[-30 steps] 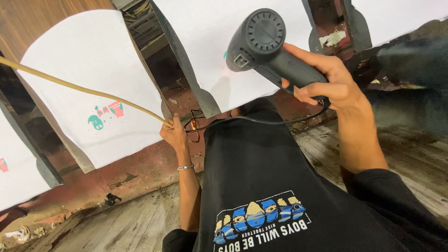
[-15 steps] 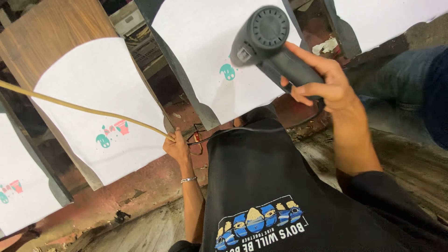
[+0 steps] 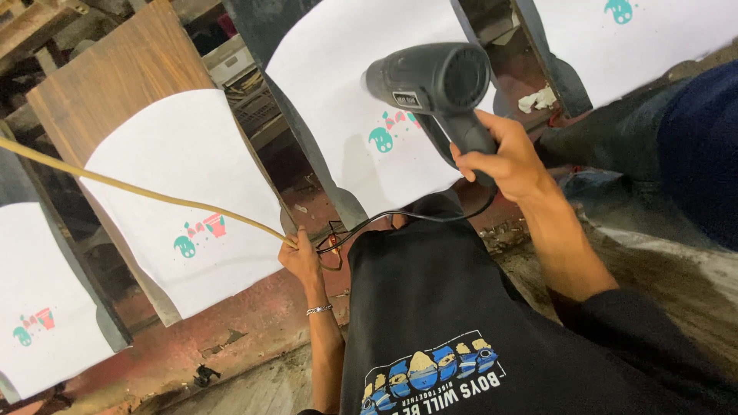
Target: Drying screen-printed designs on t-shirts using a handheld heat gun
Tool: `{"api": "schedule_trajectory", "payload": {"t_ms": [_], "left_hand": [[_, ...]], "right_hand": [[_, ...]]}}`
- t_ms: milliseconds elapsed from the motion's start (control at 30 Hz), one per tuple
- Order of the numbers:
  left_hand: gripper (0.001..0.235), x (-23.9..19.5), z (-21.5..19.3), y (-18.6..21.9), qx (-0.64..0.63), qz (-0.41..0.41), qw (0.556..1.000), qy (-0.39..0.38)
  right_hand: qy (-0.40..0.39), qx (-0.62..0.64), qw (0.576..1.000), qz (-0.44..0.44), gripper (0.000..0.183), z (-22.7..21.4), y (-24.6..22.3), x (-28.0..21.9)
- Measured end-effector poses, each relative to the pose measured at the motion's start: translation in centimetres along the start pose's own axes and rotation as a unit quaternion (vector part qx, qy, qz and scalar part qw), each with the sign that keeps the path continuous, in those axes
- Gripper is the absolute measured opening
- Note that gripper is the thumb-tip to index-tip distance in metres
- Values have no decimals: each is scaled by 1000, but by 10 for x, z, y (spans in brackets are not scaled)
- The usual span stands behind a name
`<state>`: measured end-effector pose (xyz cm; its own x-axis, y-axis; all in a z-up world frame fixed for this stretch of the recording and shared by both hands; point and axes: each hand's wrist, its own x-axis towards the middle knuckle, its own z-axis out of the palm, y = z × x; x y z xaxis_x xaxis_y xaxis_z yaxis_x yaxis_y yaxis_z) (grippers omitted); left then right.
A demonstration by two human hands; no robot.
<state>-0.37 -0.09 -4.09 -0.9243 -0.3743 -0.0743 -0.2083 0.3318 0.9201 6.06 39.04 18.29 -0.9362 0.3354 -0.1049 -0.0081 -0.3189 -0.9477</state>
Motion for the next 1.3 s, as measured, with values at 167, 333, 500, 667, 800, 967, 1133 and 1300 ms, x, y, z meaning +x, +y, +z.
{"api": "schedule_trajectory", "payload": {"t_ms": [167,333,500,667,800,967,1133,1300], "left_hand": [[45,-1,0,6,-21,8,1000,3],[45,-4,-2,8,-31,10,999,2],[44,-3,-1,7,-35,5,999,-6],[44,0,-2,8,-45,-1,999,-6],[44,1,-4,1,-25,8,1000,-7],[44,-1,-3,0,-6,-6,1000,1],[44,-1,-5,4,-11,-25,1000,2],[44,-1,-6,1,26,-11,1000,-2]], "right_hand": [[1,65,997,-34,27,-5,6,3],[-16,53,998,-21,20,7,-21,-2],[11,82,995,-46,25,16,-12,-2],[3,64,997,-53,39,-9,17,3],[3,30,997,-78,27,-4,18,1],[16,21,995,-100,23,4,13,2],[9,6,996,-86,20,0,20,3],[16,0,996,-83,16,16,5,-3]]}}
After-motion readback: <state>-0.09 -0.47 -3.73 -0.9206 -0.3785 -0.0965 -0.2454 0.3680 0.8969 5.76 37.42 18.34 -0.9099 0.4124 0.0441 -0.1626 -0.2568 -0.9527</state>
